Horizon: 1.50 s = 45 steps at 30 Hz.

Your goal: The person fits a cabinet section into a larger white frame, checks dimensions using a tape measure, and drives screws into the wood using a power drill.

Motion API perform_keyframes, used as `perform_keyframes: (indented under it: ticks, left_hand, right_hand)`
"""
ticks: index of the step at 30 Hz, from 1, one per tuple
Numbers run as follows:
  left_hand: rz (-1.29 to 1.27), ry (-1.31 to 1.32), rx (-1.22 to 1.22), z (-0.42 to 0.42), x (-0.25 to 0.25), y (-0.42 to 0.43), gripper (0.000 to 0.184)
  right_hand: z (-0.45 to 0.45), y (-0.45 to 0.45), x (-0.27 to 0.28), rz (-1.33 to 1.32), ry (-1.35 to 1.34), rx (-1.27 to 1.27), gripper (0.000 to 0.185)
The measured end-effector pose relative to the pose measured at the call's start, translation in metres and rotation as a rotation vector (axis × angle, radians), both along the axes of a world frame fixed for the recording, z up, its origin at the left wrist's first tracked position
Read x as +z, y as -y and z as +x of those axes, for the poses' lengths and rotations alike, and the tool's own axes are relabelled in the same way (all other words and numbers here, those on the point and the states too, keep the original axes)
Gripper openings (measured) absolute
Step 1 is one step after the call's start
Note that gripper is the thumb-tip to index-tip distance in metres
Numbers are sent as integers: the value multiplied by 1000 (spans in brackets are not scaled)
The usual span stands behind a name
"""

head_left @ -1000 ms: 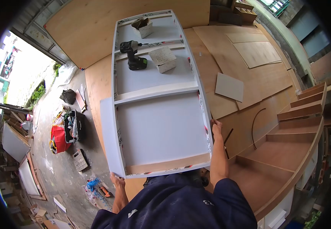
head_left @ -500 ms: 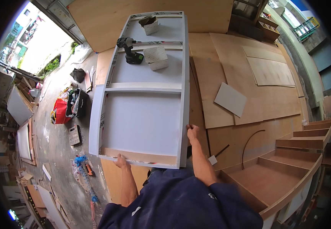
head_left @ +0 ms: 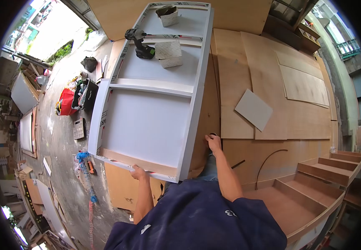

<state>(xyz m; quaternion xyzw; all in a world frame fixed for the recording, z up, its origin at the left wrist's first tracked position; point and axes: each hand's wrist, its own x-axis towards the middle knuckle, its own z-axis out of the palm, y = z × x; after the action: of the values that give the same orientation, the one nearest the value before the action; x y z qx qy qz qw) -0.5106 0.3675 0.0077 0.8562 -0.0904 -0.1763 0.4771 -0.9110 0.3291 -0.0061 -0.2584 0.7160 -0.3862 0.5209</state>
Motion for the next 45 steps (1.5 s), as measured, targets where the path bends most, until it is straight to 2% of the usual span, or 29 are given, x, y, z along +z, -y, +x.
perform_keyframes:
  ticks: [1, 2, 3, 4, 5, 6, 9, 10, 12, 19, 21, 24, 27, 30, 31, 33, 36, 38, 39, 41, 42, 44, 45]
  left_hand:
    - [59, -92, 4, -22, 41, 5, 39]
    - [126, -187, 43, -63, 62, -1, 39]
    - [130, -184, 45, -57, 47, 0, 39]
    - [193, -9, 48, -58, 22, -2, 44]
    - [315, 183, 38, -70, 11, -29, 49]
    - [255, 222, 27, -74, 13, -27, 49]
    - [419, 196, 67, -124, 49, -27, 52]
    - [418, 181, 75, -131, 47, -28, 52]
    - [571, 282, 93, -134, 46, -30, 56]
    - [606, 361, 110, -128, 28, -38, 57]
    - [655, 207, 115, -139, 56, -25, 59]
    - [692, 145, 106, -136, 53, -29, 59]
    - [647, 235, 127, -141, 50, -31, 60]
    - [690, 302, 105, -89, -29, -73, 64]
    - [691, 316, 100, -94, -16, -68, 64]
    - [649, 169, 194, -127, 17, -51, 66]
    - [656, 50, 196, -132, 33, -46, 66]
    - [610, 19, 203, -121, 13, -58, 65]
    - [565, -23, 209, -111, 6, -69, 64]
    - [430, -26, 189, -110, 4, -77, 61]
    - [441, -1, 178, -112, 8, -78, 59]
    - [396, -43, 205, -118, 12, -75, 55]
    - [358, -104, 237, -120, 18, -74, 53]
  right_hand:
    - [-18, -5, -40, 8, -1, 24, 29]
    - [-55, -8, -84, 45, -19, 42, 27]
    - [-54, -4, -71, 67, -34, 4, 25]
    - [-71, -6, -55, 236, 153, -57, 24]
    - [-111, -17, -68, 272, 163, -43, 22]
    - [-119, -10, -66, 277, 174, -33, 22]
    - [-178, -11, -29, 339, 110, 6, 19]
    - [-195, -8, -23, 369, 94, -1, 19]
    - [-227, -1, -13, 399, 62, 2, 19]
    - [-289, 23, 23, 283, 2, 40, 20]
    - [-293, 32, 27, 259, -16, 67, 20]
    - [-288, 49, 29, 231, 52, 24, 21]
    - [-272, 70, 24, 235, 126, 30, 24]
    - [-251, 89, 10, 251, 277, -70, 26]
    - [-244, 96, 3, 260, 289, -126, 27]
    - [-231, 107, -22, 272, 312, -190, 28]
    - [-211, 121, -63, 272, 290, -335, 34]
    - [-193, 141, -71, 256, 278, -622, 44]
    - [-184, 146, -78, 270, 285, -638, 44]
    - [-168, 171, -96, 226, 319, -878, 44]
    - [-159, 179, -107, 237, 324, -898, 44]
    - [-140, 208, -139, 79, 444, -980, 51]
    - [-124, 214, -187, 18, 423, -939, 53]
